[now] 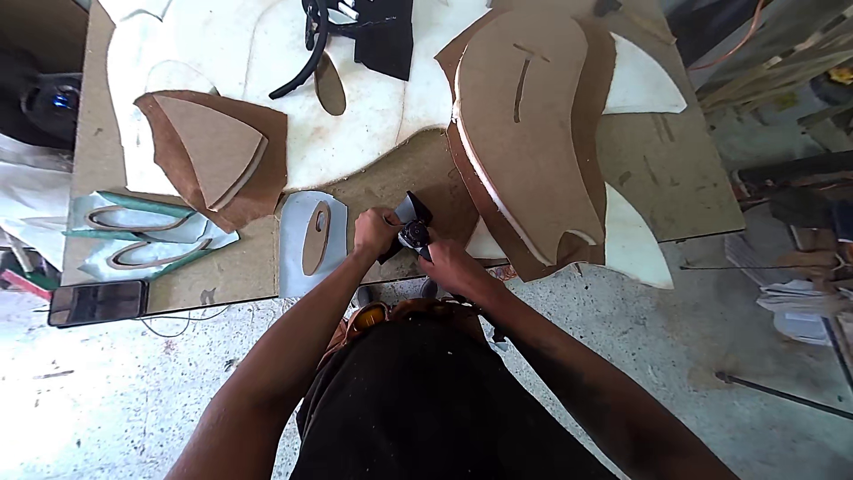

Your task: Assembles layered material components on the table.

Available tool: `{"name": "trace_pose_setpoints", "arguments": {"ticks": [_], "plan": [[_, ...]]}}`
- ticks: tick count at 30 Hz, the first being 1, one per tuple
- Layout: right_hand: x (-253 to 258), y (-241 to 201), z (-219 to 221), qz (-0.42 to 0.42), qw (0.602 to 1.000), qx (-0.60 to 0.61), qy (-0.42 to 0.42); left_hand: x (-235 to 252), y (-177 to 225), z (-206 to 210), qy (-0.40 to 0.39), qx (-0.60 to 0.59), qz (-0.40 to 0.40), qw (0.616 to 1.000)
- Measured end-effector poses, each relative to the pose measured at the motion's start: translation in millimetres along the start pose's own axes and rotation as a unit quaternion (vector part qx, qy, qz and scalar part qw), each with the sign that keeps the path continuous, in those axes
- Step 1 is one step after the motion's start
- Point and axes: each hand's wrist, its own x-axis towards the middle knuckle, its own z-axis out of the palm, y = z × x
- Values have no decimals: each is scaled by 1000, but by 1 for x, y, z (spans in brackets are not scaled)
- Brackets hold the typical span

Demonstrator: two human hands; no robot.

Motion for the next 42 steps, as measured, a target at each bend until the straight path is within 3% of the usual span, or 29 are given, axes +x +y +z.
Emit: {"name": "trace_pose_setpoints", "arguments": {"ticks": [7,13,18,30,37,42], "plan": [[0,20,-11,12,998,66,6,1,0,-1,-10,-18,-8,1000],[1,49,-21,21,999,45,-3,5,-3,-3,-26,-20,-9,999],[1,33,-19,1,999,37,-26,7,-3,-5,-30,-24,-9,999],[4,4,-4,-9,998,-65,8,7,-9,-1,-32,-20,16,999],[5,16,-16,51,998,18,24,4,-14,-2,-22,-39,45,998],[17,24,-22,43,999,-3,32,-8,-10,-3,-6,-13,111,994]]}}
